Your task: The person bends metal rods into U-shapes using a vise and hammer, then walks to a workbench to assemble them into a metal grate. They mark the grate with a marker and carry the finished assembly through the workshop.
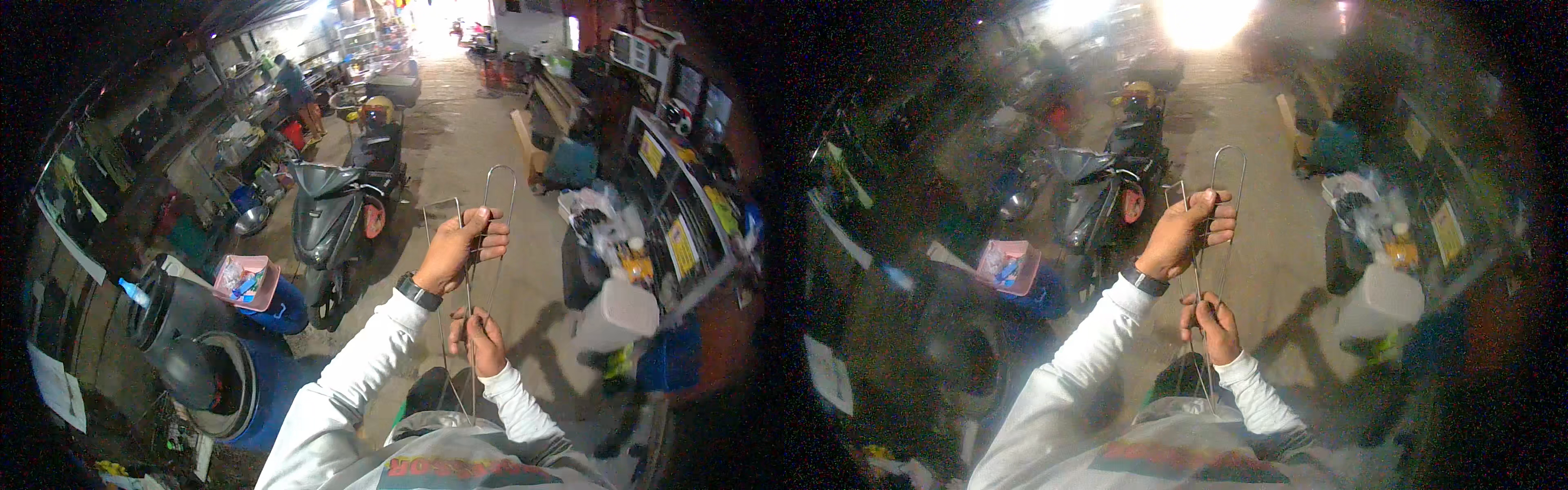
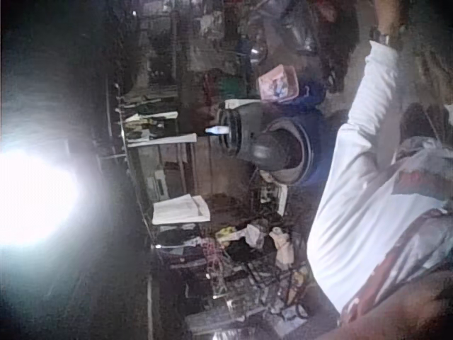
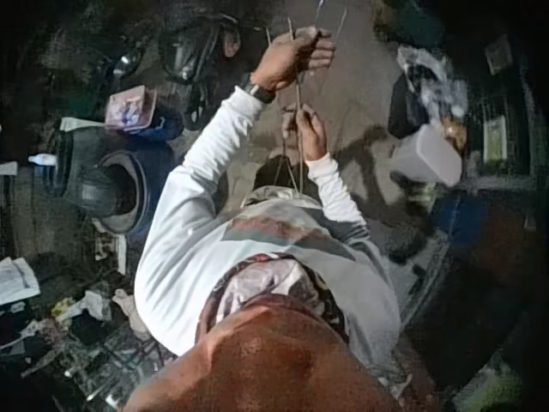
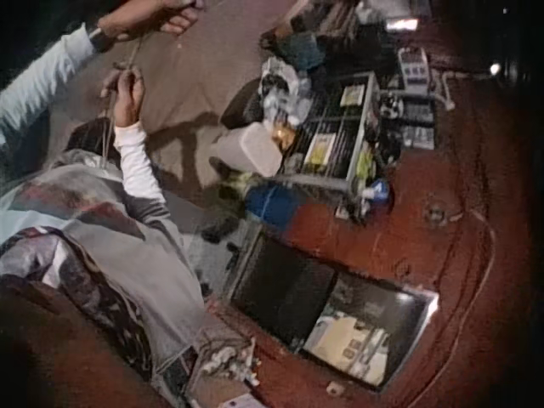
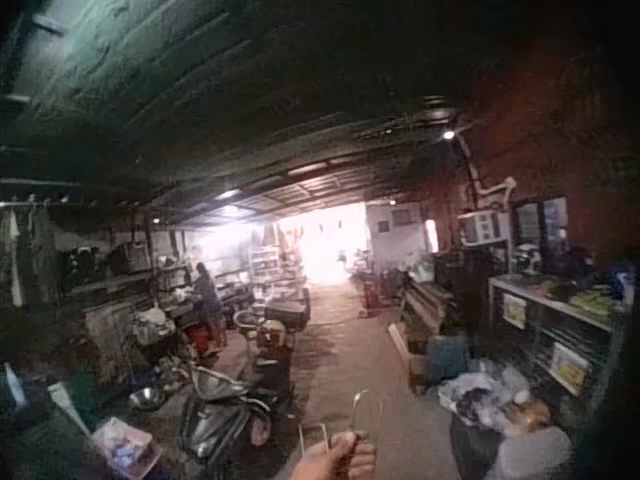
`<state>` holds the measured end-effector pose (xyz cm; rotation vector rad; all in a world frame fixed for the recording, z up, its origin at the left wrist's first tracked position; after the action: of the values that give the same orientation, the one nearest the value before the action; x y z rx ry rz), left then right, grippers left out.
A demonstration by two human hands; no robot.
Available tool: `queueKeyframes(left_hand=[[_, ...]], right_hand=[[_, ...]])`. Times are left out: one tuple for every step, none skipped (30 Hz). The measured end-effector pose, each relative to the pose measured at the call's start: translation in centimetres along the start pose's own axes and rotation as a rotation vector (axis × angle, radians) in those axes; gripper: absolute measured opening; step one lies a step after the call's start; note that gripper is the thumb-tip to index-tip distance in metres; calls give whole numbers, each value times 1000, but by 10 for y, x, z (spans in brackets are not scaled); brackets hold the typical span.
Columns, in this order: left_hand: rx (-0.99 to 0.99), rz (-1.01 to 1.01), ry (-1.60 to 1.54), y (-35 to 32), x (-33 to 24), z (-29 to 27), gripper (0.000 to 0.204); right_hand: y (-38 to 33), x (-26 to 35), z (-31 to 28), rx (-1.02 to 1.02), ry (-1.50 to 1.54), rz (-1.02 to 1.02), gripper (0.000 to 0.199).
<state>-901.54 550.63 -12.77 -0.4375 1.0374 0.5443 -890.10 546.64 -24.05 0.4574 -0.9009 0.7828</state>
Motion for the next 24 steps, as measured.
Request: queueKeyframes(left_hand=[[-6, 15, -33, 36, 0, -6, 40], [-26, 34, -46, 71, 7, -15, 40], [-32, 60, -3, 104, 18, -22, 40], [-33, 86, 38, 136, 31, -27, 40], [-41, 127, 93, 172, 34, -33, 40], [-41, 192, 189, 208, 39, -32, 39], [-47, 257, 285, 245, 45, -30, 38], [-81, 282, 399, 276, 56, -40, 37], [-105, 316, 505, 308, 60, -39, 35], [-144, 315, 536, 336, 66, -43, 33], [-142, 328, 547, 372, 70, -34, 30], [-146, 337, 581, 407, 64, -31, 27], [-129, 280, 561, 436, 58, -26, 27], [-101, 219, 534, 464, 51, -17, 26], [-82, 162, 515, 498, 51, -12, 26], [-83, 319, 537, 539, 55, -16, 27], [-66, 284, 517, 577, 62, -13, 27], [-51, 245, 500, 616, 64, -14, 28], [-29, 195, 477, 657, 73, -12, 28], [-66, 286, 433, 695, 68, -8, 29], [-106, 376, 390, 732, 59, -3, 30], [-180, 309, 370, 769, 59, -11, 28], [-229, 241, 326, 806, 62, -13, 27], [-226, 198, 391, 844, 64, -21, 30]], right_hand=[[36, -4, -9, -45, 43, 31, 33], [71, -14, -21, -94, 107, 69, 32], [105, -23, -33, -151, 165, 108, 32], [139, -27, -48, -188, 174, 95, 28], [188, -26, -57, -188, 170, 20, 27], [237, -24, -74, -210, 154, -65, 25], [283, -14, -89, -229, 137, -145, 24], [319, -7, -89, -174, 196, -125, 21], [356, 10, -95, -280, 128, -187, 22], [387, 18, -102, -390, 64, -232, 23], [421, 36, -119, -515, -17, -317, 25], [456, 28, -141, -498, -44, -320, 30], [479, 30, -168, -494, -135, -325, 29], [503, 35, -200, -500, -236, -332, 29], [535, 45, -207, -497, -327, -334, 29], [564, 64, -207, -426, -340, -405, 32], [602, 67, -227, -353, -365, -385, 34], [641, 68, -262, -281, -388, -360, 35], [687, 74, -283, -78, -197, -401, 37], [729, 77, -303, 154, 23, -382, 40], [773, 78, -323, 384, 211, -318, 45], [802, 79, -313, 97, 155, -280, 45], [830, 100, -300, -121, -131, -262, 37], [868, 113, -296, -316, -400, -223, 33]])
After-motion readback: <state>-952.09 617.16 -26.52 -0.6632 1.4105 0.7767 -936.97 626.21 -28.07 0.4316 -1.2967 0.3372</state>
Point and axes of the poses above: each hand's wrist, its own y-axis towards the middle knuckle, its own z-axis out of the palm, x = y × z, the point moved 9 cm from there along y, towards the middle knuckle, and after that the axes turned 14 degrees about -x, right-handed, at the moved point
